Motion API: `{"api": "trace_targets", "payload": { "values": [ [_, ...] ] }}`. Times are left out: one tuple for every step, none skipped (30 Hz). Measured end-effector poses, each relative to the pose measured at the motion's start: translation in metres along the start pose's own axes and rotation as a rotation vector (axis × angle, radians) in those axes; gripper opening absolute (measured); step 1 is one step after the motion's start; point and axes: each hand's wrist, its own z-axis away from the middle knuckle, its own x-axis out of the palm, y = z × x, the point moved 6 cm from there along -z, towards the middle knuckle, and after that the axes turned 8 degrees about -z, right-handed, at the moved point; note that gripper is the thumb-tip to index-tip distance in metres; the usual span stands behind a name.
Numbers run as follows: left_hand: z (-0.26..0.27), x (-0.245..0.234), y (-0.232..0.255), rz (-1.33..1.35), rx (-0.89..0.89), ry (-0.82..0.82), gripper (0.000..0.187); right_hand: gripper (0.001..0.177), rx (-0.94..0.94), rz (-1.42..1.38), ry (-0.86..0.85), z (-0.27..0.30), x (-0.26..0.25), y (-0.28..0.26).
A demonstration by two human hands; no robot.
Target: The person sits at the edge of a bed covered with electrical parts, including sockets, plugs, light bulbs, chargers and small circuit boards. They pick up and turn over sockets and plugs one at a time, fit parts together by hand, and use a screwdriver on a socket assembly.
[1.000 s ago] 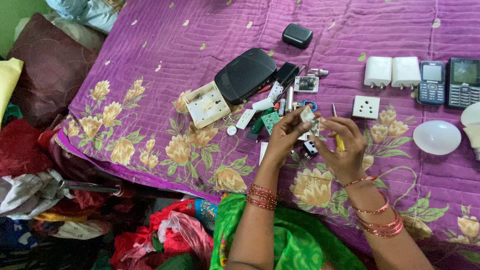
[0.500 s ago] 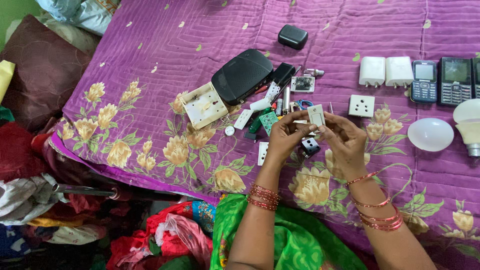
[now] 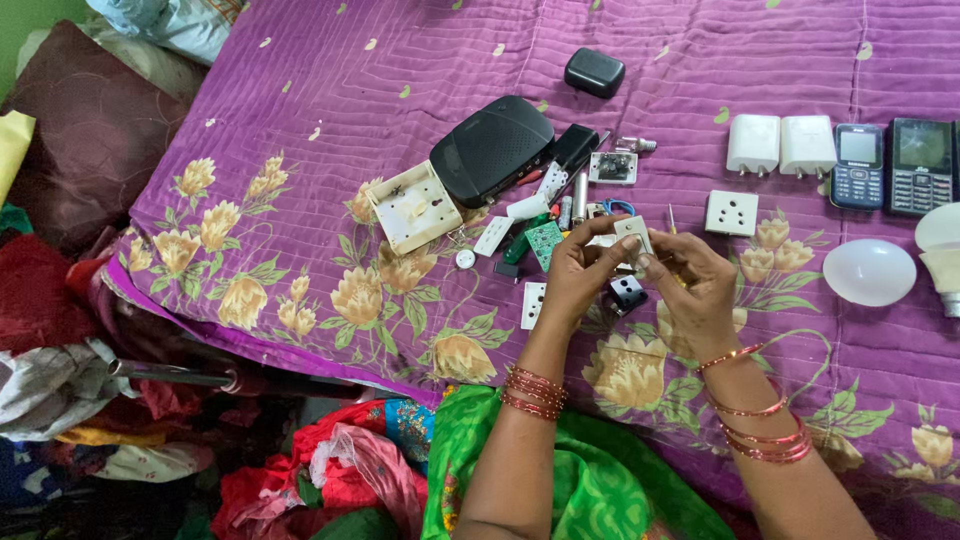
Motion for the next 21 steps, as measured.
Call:
{"api": "trace_targets", "payload": {
  "values": [
    [0.000,0.000,0.000,0.005,-0.008,0.008,0.039,0.026,0.001,0.018,-0.007,0.000,0.000,-0.001],
    [0.000,0.000,0.000,0.009,-0.016,0.017,0.038,0.028,0.016,0.014,-0.008,0.000,0.001,-0.002],
    [0.000,0.000,0.000,0.014,-0.024,0.024,0.036,0.029,0.031,0.009,-0.009,0.001,0.001,-0.002],
    [0.000,-0.001,0.001,0.034,-0.005,0.032,0.034,0.031,0.046,0.005,-0.010,0.001,0.001,-0.002],
    [0.000,-0.001,0.001,0.055,0.013,0.040,0.031,0.032,0.035,-0.023,-0.023,0.001,0.002,-0.003],
    [0.000,-0.002,0.001,0.076,0.030,0.048,0.028,0.033,0.024,-0.051,-0.037,0.001,0.004,-0.004],
    [0.000,-0.002,0.001,0.099,0.058,0.035,0.028,0.034,0.014,-0.079,-0.050,0.001,0.005,-0.005],
    [-0.001,-0.002,0.001,0.123,0.085,0.022,0.027,0.036,0.006,-0.096,-0.060,0.001,0.006,-0.005],
    [-0.001,-0.003,0.002,0.147,0.114,0.009,0.027,0.037,-0.003,-0.113,-0.070,0.001,0.007,-0.005],
    [-0.003,-0.004,-0.003,0.139,0.069,0.033,0.028,0.038,-0.012,-0.130,-0.080,0.000,0.008,-0.005],
    [-0.004,-0.004,-0.008,0.130,0.023,0.057,0.029,0.038,-0.024,-0.125,-0.084,0.000,0.008,-0.005],
    [-0.004,-0.005,-0.012,0.121,-0.023,0.079,0.031,0.038,-0.035,-0.120,-0.087,0.000,0.007,-0.005],
    [-0.005,-0.007,-0.013,0.106,-0.013,0.103,0.030,0.038,-0.047,-0.116,-0.092,0.000,0.006,-0.003],
    [-0.008,-0.010,-0.013,0.090,-0.004,0.126,0.029,0.028,-0.100,-0.030,-0.056,-0.001,0.004,-0.003],
    [-0.009,-0.013,-0.014,0.074,0.003,0.148,0.029,0.019,-0.150,0.056,-0.018,-0.001,0.000,-0.002],
    [-0.010,-0.022,-0.015,0.164,-0.017,0.205,0.028,0.010,-0.200,0.142,0.020,0.001,-0.003,-0.002],
    [-0.012,-0.034,-0.015,0.254,-0.033,0.259,0.028,0.006,-0.179,0.120,0.107,0.002,-0.011,0.002],
    [-0.012,-0.046,-0.014,0.344,-0.049,0.314,0.028,0.004,-0.159,0.098,0.194,0.004,-0.019,0.006],
    [-0.011,-0.057,-0.011,0.452,-0.036,0.329,0.028,0.004,-0.141,0.077,0.281,0.005,-0.027,0.010],
    [-0.010,-0.069,-0.007,0.559,-0.022,0.343,0.028,0.005,-0.125,0.013,0.343,0.005,-0.034,0.014],
    [-0.008,-0.078,-0.005,0.666,-0.012,0.358,0.028,0.005,-0.106,-0.051,0.406,0.006,-0.041,0.018]
  ]
}}
